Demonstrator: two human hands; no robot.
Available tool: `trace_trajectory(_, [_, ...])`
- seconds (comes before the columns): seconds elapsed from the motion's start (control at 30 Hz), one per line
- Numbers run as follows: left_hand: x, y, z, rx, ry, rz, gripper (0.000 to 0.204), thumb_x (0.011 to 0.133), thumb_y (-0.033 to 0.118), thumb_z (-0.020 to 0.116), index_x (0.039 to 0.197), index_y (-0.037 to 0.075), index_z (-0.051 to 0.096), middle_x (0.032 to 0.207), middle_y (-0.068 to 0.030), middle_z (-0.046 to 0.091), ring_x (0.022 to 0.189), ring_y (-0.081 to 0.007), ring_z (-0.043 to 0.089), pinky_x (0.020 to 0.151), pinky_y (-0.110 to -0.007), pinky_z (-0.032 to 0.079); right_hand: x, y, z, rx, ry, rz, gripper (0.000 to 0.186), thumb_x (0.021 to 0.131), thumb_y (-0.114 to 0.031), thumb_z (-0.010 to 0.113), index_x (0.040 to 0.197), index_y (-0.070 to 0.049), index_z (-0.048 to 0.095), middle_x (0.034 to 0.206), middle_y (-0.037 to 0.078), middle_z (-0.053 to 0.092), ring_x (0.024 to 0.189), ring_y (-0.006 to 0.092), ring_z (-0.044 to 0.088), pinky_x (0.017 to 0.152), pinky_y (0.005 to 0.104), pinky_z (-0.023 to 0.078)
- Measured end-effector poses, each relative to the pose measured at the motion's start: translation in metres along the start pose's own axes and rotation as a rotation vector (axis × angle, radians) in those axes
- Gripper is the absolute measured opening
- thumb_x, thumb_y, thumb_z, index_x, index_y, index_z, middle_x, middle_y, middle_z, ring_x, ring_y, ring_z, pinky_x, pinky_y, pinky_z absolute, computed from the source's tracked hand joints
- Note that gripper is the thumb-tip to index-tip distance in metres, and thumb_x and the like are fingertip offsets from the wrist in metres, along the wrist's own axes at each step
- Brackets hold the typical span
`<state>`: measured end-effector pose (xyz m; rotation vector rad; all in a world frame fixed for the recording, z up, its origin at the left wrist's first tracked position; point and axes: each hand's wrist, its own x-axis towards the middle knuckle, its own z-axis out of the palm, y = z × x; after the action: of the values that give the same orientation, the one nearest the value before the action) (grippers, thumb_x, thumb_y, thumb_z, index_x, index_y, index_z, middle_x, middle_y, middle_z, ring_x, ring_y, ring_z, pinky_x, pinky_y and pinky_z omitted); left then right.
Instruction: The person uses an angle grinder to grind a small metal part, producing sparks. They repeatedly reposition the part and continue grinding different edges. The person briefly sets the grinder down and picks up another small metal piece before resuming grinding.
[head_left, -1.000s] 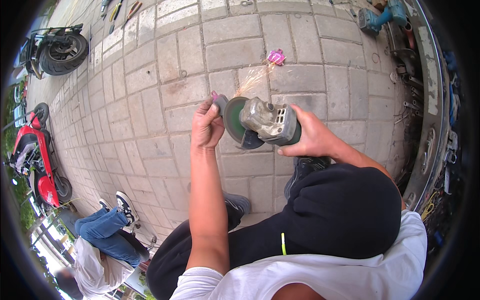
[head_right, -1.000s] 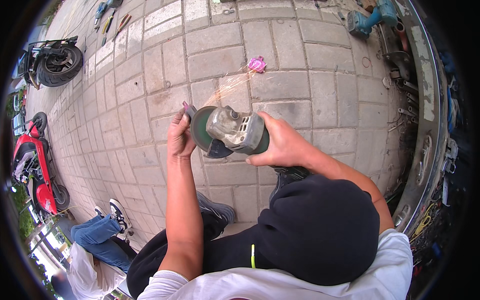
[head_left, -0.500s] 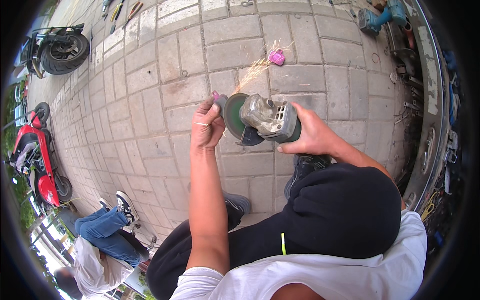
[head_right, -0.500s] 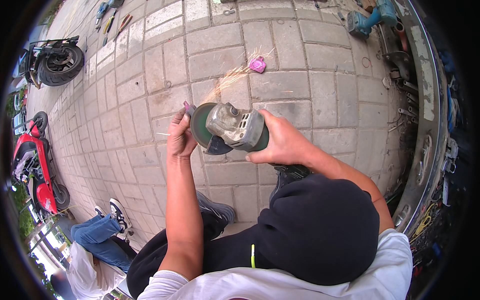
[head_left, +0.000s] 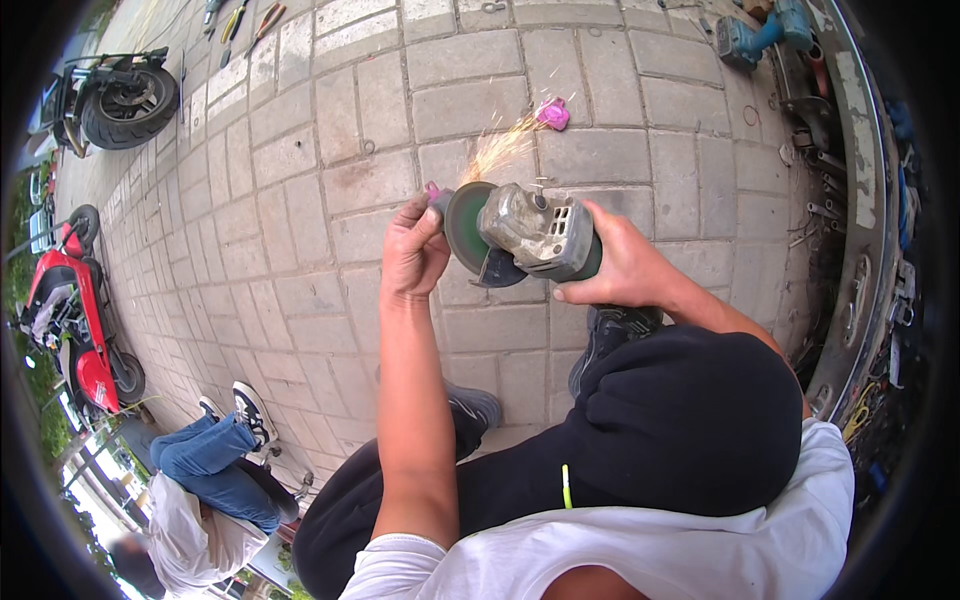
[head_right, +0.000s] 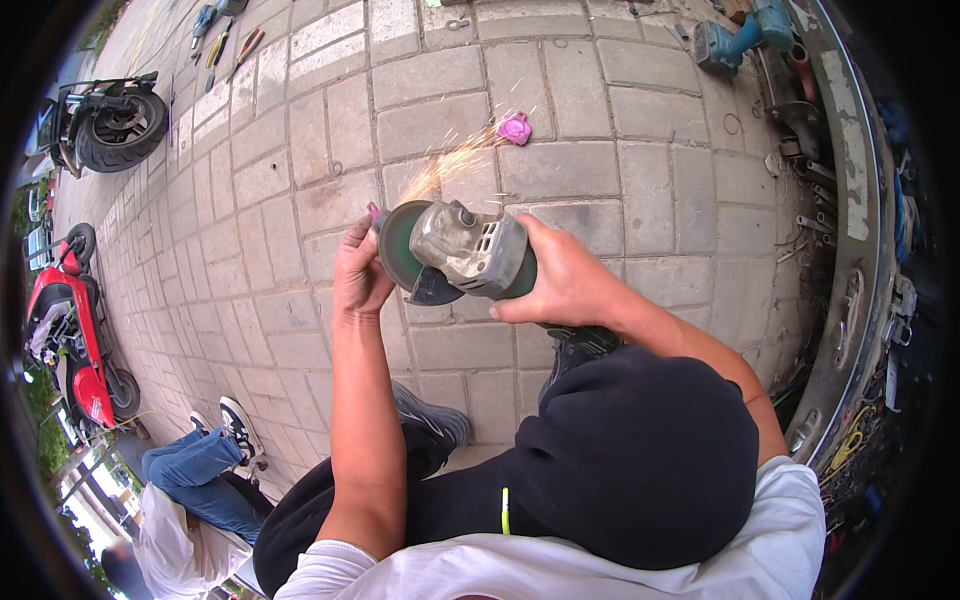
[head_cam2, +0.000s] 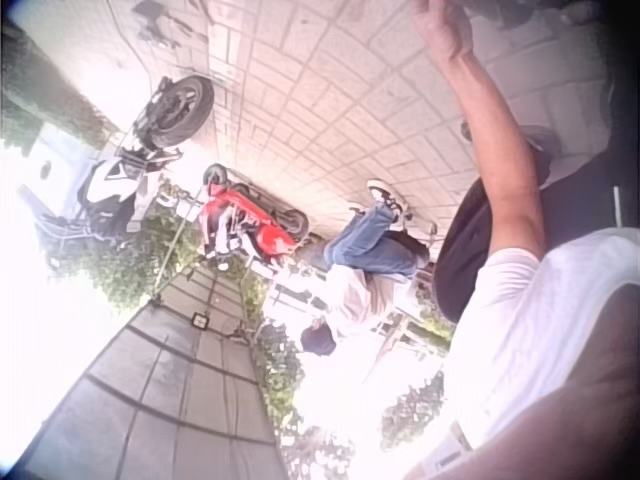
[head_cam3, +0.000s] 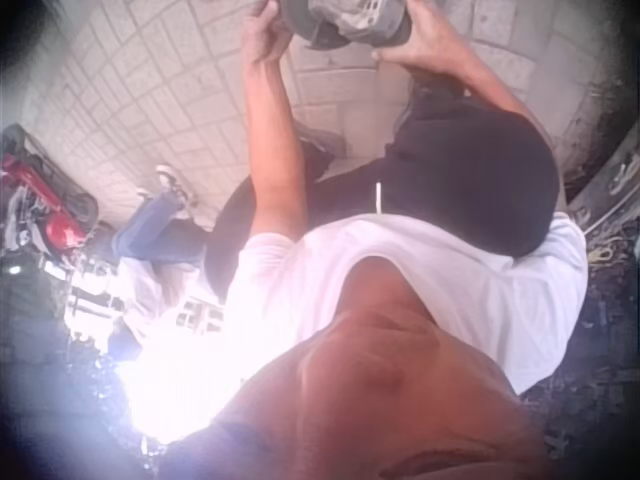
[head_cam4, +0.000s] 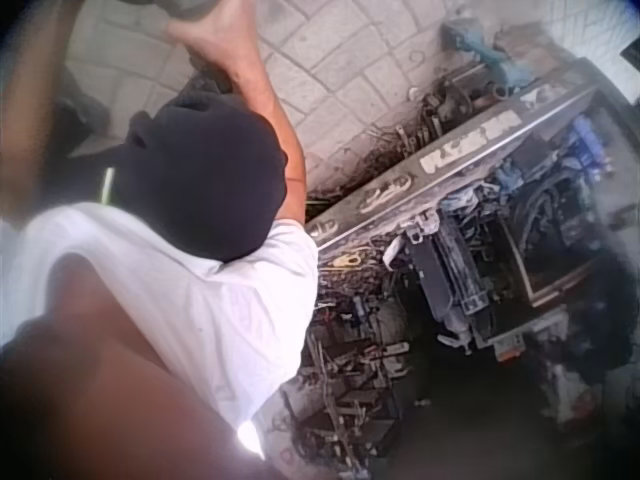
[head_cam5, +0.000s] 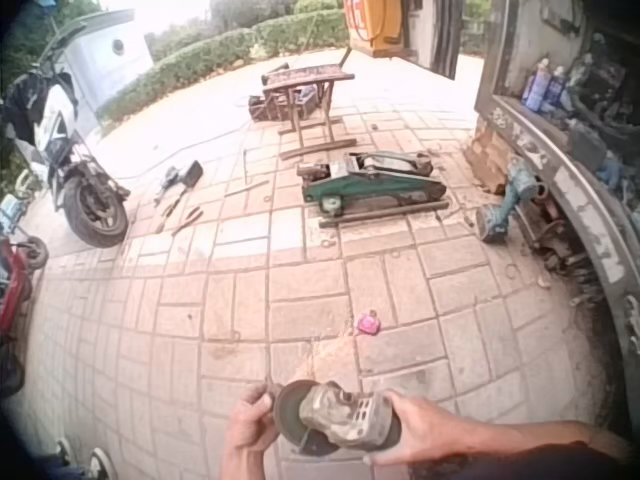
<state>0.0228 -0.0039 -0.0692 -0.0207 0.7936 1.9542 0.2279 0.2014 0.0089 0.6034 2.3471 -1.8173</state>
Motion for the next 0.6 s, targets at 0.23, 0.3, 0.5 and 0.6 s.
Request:
trace_trajectory(0.23, [0.0, 0.0, -0.0002, 0.009, 0.003, 0.004, 0.029, 0.088, 0.0, 0.067, 0.117, -0.001, 0.064, 0.116, -0.0143, 0.068, 0.105, -0.0221, 0.065, 0.096, -0.036, 0.051, 0.0008, 0.0034, 0.001, -0.044, 0.005, 0.008, 0.102, 0.058, -0.031, 0.086, 0.132, 0.019, 0.036, 0.111, 0.031, 0.062, 0.106, 0.0375, 0.063, 0.094, 0.0385, 0.047])
trace_trajectory(0.3, [0.0, 0.0002, -0.0002, 0.01, 0.005, 0.004, 0.03, 0.088, 0.0, 0.067, 0.117, -0.001, 0.064, 0.116, -0.0141, 0.068, 0.105, -0.0219, 0.065, 0.096, -0.036, 0.051, 0.0012, 0.0035, 0.001, -0.049, 0.004, 0.008, 0.103, 0.058, -0.032, 0.086, 0.132, 0.02, 0.036, 0.112, 0.032, 0.062, 0.107, 0.0379, 0.063, 0.095, 0.0387, 0.047])
trace_trajectory(0.5, [-0.0003, 0.0009, 0.0011, 0.008, -0.005, -0.001, 0.029, 0.088, 0.001, 0.068, 0.117, -0.001, 0.064, 0.115, -0.0136, 0.068, 0.105, -0.0215, 0.065, 0.096, -0.036, 0.052, 0.0015, -0.001, -0.0001, -0.05, -0.003, 0.012, 0.104, 0.057, -0.032, 0.086, 0.132, 0.02, 0.035, 0.114, 0.033, 0.061, 0.11, 0.0386, 0.062, 0.097, 0.0393, 0.046])
trace_trajectory(0.6, [-0.0006, 0.001, 0.0015, 0.006, 0.001, 0.001, 0.029, 0.088, 0.001, 0.068, 0.116, -0.001, 0.065, 0.114, -0.0135, 0.068, 0.104, -0.0214, 0.066, 0.096, -0.036, 0.052, 0.0017, -0.002, -0.0006, -0.045, -0.014, 0.026, 0.105, 0.058, -0.033, 0.086, 0.133, 0.02, 0.035, 0.115, 0.033, 0.06, 0.111, 0.0388, 0.061, 0.097, 0.0395, 0.046])
